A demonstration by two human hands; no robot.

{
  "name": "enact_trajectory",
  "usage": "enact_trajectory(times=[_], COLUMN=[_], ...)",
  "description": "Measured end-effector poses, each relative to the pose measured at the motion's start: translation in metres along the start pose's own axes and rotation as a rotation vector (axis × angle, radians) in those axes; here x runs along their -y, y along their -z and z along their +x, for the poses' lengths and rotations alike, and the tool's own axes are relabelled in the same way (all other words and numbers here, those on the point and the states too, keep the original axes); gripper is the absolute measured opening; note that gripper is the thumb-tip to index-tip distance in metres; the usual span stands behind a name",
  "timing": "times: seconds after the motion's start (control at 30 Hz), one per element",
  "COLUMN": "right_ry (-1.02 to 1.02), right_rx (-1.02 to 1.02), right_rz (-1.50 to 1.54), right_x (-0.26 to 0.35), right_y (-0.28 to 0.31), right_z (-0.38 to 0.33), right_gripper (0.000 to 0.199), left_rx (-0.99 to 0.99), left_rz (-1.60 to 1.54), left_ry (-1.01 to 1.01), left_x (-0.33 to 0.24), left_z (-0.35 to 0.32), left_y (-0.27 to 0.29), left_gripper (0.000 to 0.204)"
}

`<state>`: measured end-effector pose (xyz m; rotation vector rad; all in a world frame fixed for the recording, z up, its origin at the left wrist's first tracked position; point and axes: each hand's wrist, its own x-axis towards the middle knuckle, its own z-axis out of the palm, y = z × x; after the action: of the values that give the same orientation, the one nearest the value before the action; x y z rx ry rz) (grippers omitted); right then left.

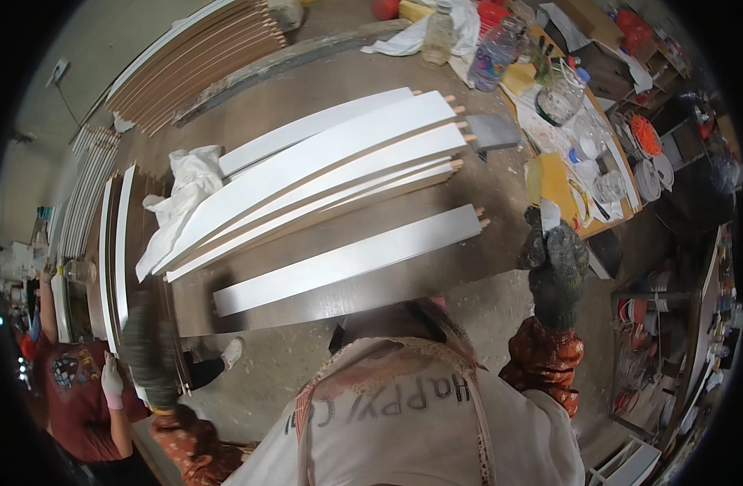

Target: The person prepares wood planks by applying glue to the dowels, wiping the surfaces with a cloth, and sanding the edges with a sanding block.

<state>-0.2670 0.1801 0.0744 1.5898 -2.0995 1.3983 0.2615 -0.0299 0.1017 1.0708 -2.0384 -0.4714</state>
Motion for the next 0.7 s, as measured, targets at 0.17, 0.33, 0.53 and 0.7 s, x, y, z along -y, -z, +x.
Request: enact_trajectory(times=[0.17, 0.33, 0.53, 0.7], right_ry=[-0.256, -0.514, -0.644, -0.663], right_rx=[0.01, -0.06, 0.009, 0.053], right_rz=[0.391, 0.671, 0.676, 0.731], right_x=[-0.016, -0.034, -0.066, -0.091], right_y=[0.019, 0.053, 0.08, 0.088], right_z=[-0.003, -0.007, -0.018, -0.012], right_gripper=[0.019, 0.029, 0.034, 0.036], left_rx=[0.466, 0.608, 0.503, 0.608], left_rz=[0.409, 0.468, 0.48, 0.315], left_ry=[-0.504, -0.303, -0.24, -0.183], left_x=[-0.099, -0.096, -0.109, -0.163], left_z=[0.037, 0.04, 0.034, 0.039], left_y=[-0.171, -0.224, -0.226, -0.218], left_gripper=[0.061, 0.07, 0.062, 0.065])
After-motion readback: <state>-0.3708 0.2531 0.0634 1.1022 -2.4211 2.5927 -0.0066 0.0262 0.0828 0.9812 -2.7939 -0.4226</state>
